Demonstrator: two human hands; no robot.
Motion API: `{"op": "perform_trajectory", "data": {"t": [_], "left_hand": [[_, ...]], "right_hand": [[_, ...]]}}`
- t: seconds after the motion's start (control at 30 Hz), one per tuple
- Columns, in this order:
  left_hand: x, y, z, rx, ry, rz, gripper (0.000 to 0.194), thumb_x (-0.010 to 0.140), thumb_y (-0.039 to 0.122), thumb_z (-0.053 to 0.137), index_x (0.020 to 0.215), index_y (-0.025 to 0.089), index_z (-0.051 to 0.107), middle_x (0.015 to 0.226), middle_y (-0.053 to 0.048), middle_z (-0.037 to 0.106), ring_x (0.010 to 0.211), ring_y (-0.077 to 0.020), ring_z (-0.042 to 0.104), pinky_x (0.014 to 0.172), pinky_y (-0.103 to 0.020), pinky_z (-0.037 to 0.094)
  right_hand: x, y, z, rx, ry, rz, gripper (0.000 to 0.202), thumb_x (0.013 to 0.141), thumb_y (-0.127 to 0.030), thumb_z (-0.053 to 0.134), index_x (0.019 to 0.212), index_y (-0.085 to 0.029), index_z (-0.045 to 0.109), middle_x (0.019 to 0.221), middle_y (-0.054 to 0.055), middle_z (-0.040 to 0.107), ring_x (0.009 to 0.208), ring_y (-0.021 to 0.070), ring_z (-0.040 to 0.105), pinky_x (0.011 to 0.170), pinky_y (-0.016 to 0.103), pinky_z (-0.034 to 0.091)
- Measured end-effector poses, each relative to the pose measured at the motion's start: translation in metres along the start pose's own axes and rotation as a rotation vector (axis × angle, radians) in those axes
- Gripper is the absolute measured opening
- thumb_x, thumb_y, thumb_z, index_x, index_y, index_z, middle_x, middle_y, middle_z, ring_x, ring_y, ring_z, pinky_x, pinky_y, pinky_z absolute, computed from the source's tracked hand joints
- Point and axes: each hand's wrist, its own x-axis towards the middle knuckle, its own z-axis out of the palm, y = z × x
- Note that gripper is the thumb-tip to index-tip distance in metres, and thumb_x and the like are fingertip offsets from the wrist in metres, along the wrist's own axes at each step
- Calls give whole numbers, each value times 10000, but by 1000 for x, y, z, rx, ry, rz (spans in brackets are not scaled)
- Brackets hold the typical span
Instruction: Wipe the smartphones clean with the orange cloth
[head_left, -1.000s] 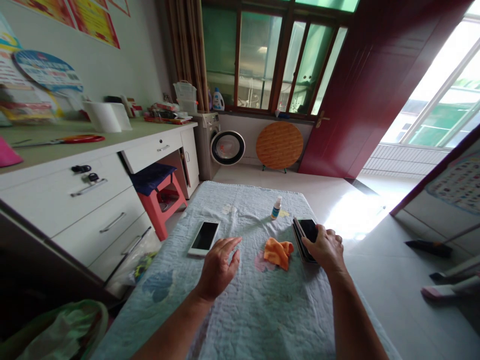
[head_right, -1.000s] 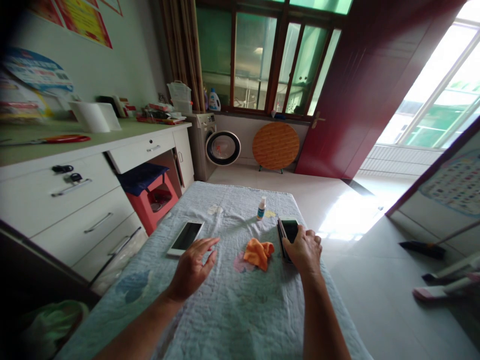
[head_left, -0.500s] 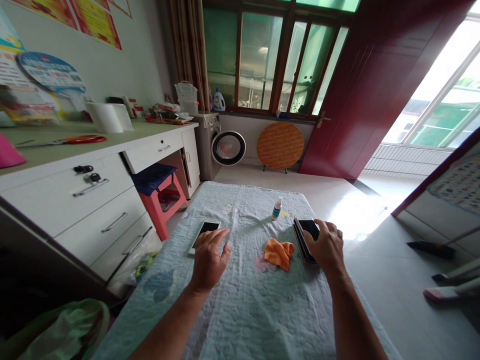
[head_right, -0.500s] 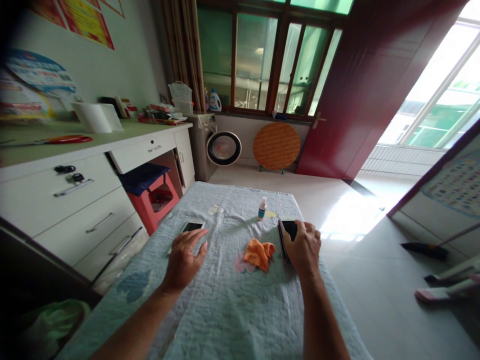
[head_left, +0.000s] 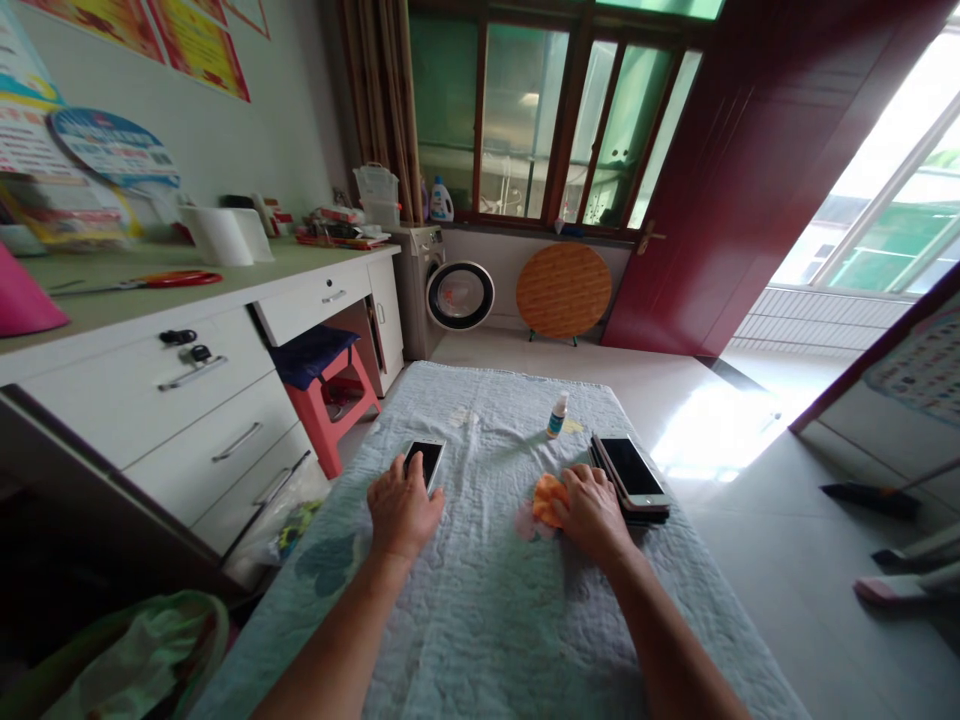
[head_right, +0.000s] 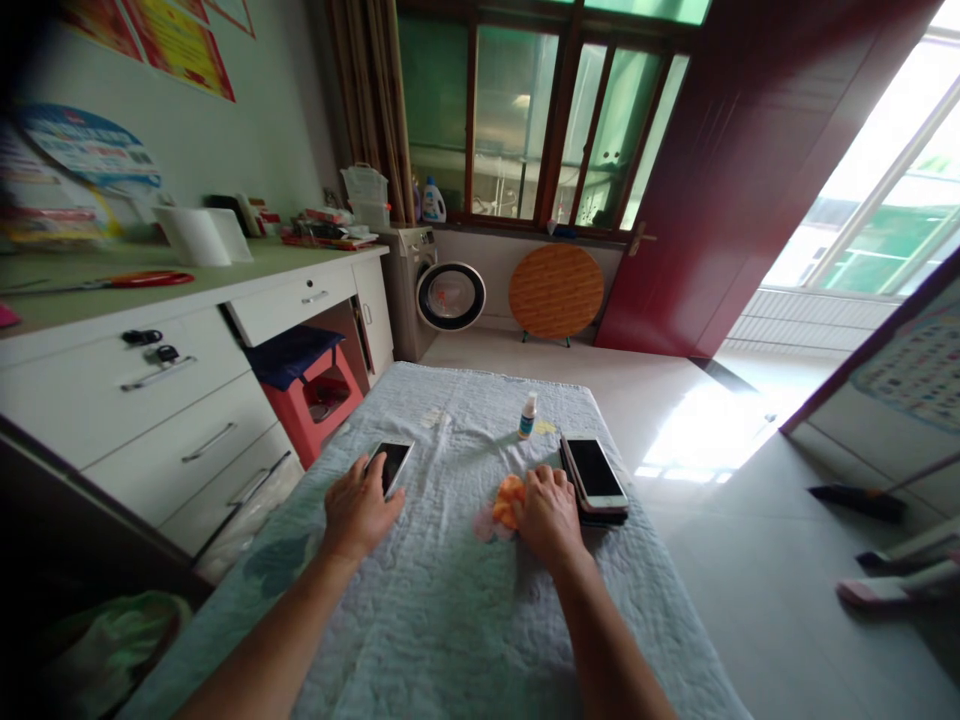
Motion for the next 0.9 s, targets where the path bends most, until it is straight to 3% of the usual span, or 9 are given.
{"op": "perform_trajectory", "data": {"t": [0.17,0.27,0.43,0.53,0.67,0.8,0.9], "left_hand": [[4,-5,-2,-15,-66,-18,518,826,301,591,1300,108,511,1235,-176,568,1056,-314,576,892,-395,441],[7,-7,-4,-38,-80,-24,526,815,320,598,1287,104,515,1128,-155,617,1040,-309,580,895,-392,432],[10,-5,-9,-42,-113,-66,605,756,358,626,1292,105,503,1024,-136,646,1004,-300,585,886,-377,423],[11,-5,-11,-36,-129,-87,644,726,388,641,1295,124,498,1012,-134,642,1006,-300,578,894,-376,414],[10,-4,-12,-53,-147,-86,652,699,381,659,1281,129,504,970,-130,627,997,-311,573,902,-388,417],[7,-2,-13,-148,-142,-93,684,698,333,654,1328,157,453,1007,-121,572,953,-286,591,832,-357,464],[4,4,-15,-227,-162,-99,713,706,317,654,1362,199,403,1058,-104,519,900,-259,609,745,-329,489]], "right_hand": [[1,0,3,65,12,-12,96,773,-253,541,754,-186,608,948,100,609,916,230,514,820,334,368],[4,-3,7,276,60,-4,45,723,-218,549,744,-187,573,846,56,604,793,183,534,723,283,382],[6,-13,18,646,15,80,68,669,-222,557,724,-200,525,628,-30,543,588,127,492,552,238,342],[5,-17,23,943,-37,120,273,668,-203,520,940,-200,542,712,-25,606,606,134,539,560,239,388],[2,-19,21,1375,-164,89,629,725,-231,526,1334,-217,369,913,17,661,735,155,618,693,295,473],[-1,-21,14,1594,-244,41,646,745,-258,583,1355,-234,374,1052,50,653,878,173,636,820,338,479],[-1,-23,13,1586,-272,86,583,718,-267,618,1262,-216,416,955,45,671,809,180,642,720,318,499]]}}
